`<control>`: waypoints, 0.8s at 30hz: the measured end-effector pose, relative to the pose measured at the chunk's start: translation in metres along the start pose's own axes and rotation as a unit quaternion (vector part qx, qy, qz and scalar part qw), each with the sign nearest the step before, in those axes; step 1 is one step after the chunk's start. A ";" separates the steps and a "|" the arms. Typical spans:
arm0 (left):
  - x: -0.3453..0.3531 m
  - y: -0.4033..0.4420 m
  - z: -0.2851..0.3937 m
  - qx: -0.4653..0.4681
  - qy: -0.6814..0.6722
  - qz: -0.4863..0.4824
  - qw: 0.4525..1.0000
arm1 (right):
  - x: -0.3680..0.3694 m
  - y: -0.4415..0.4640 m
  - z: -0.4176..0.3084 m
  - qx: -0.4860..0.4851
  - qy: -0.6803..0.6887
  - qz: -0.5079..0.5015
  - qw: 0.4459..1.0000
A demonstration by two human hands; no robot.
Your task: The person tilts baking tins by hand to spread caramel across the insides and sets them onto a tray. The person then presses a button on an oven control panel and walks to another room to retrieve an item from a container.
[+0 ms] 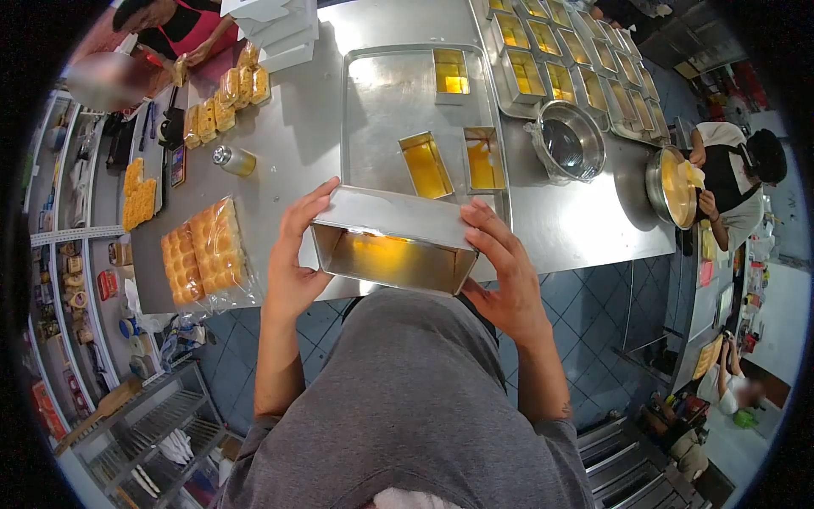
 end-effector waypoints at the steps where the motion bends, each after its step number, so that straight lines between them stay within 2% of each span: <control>1: 0.000 0.000 0.000 0.002 -0.001 -0.002 1.000 | 0.000 -0.001 0.001 0.002 -0.001 0.001 1.000; 6: -0.003 0.004 -0.002 -0.016 0.003 -0.051 0.999 | 0.011 -0.010 0.020 0.096 0.013 -0.022 0.995; 9: 0.001 0.007 -0.010 -0.046 -0.124 -0.065 0.989 | 0.034 -0.028 0.039 0.207 0.176 0.000 0.962; 14: 0.007 0.008 -0.012 -0.051 -0.208 -0.045 0.976 | 0.056 -0.040 0.043 0.190 0.245 0.077 0.948; 17: 0.019 0.004 -0.018 -0.142 -0.271 0.036 0.951 | 0.061 -0.039 0.047 0.116 0.183 0.130 0.968; 18: 0.023 -0.003 -0.023 -0.142 -0.270 0.030 0.952 | 0.062 -0.038 0.045 0.118 0.182 0.135 0.967; 21: 0.042 -0.028 -0.049 -0.263 -0.335 -0.065 0.902 | 0.060 -0.032 0.039 0.119 0.066 0.139 0.981; 24: 0.062 -0.024 -0.037 -0.247 -0.376 -0.050 0.892 | 0.062 -0.030 0.037 0.084 0.024 0.158 0.983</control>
Point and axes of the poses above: each hand's wrist, its own y-axis towards the middle knuckle, its own x-axis out of the palm, z = x × y, the point moved 3 cm from there along y, towards the middle knuckle, and after that the axes turned 7 degrees about -x, right-handed, at the moved point
